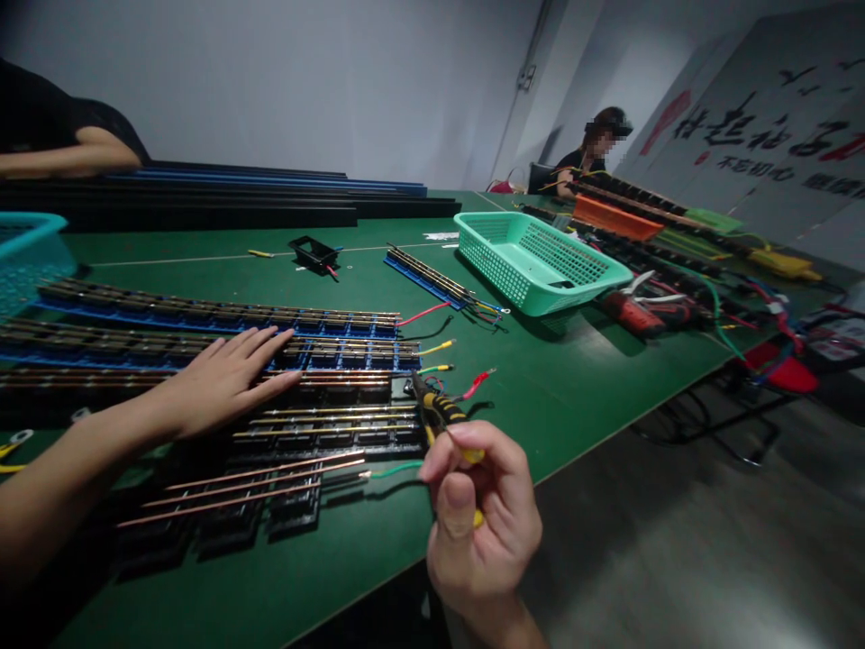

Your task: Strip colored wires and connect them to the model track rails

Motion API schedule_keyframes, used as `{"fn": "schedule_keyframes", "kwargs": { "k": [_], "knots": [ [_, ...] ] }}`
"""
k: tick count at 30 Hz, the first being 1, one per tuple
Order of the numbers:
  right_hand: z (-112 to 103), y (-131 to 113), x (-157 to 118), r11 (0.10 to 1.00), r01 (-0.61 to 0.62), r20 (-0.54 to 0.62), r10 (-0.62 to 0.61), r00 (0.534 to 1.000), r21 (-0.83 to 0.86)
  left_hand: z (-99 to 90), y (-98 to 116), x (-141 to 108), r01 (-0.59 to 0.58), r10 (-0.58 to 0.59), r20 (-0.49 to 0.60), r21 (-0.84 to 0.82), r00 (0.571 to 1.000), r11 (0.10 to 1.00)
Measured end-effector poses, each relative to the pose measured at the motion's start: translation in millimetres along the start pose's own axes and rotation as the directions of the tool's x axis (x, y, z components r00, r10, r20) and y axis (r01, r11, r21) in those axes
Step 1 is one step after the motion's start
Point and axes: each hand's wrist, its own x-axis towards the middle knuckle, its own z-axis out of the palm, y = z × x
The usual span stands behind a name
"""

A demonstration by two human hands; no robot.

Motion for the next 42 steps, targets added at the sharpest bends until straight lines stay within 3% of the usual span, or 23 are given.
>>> {"fn": "schedule_keyframes", "kwargs": {
  "k": [7, 12, 15, 19, 25, 27, 33, 37, 42],
  "knots": [
    [2.4, 18.7, -7.8, 0.996, 0.001, 0.097, 0.007, 0.995, -0.086, -3.6, 3.4, -1.5, 0.005, -0.005, 0.01, 0.0, 1.0, 1.0],
    [6.5, 25.0, -10.3, 0.947, 0.235, 0.322, -0.157, 0.934, -0.218, -3.7, 3.4, -1.4, 0.007, -0.007, 0.007, 0.003, 1.0, 1.0],
    [11.0, 24.0, -8.8, 0.924, 0.315, 0.382, -0.216, 0.899, -0.219, -2.6, 2.6, -0.8, 0.002, -0.002, 0.002, 0.004, 1.0, 1.0],
    [10.1, 24.1, -8.7, 0.915, 0.331, 0.379, -0.229, 0.897, -0.231, -1.6, 1.8, -0.7, -0.011, 0.011, -0.013, 0.003, 1.0, 1.0],
    [-5.1, 28.3, -14.9, 0.932, 0.245, 0.254, -0.176, 0.951, -0.269, -2.2, 1.9, -1.1, -0.013, 0.013, -0.013, 0.0, 1.0, 1.0],
    [-6.0, 28.8, -13.7, 0.928, 0.251, 0.275, -0.174, 0.945, -0.276, -1.4, 1.0, -0.6, -0.013, 0.013, -0.021, -0.001, 1.0, 1.0],
    [2.6, 25.7, -1.1, 0.899, 0.374, 0.445, -0.245, 0.861, -0.229, 4.7, -4.3, 1.6, -0.023, 0.023, -0.051, 0.01, 0.998, 1.0],
    [4.2, 23.2, 6.9, 0.877, 0.443, 0.632, -0.237, 0.737, -0.187, 5.9, -4.7, 1.4, -0.031, 0.032, -0.064, 0.011, 0.997, 0.999],
    [2.0, 21.1, 13.4, 0.852, 0.492, 0.746, -0.21, 0.632, -0.177, 2.5, -1.3, -0.2, -0.022, 0.022, -0.045, 0.011, 0.999, 1.0]
  ]
}}
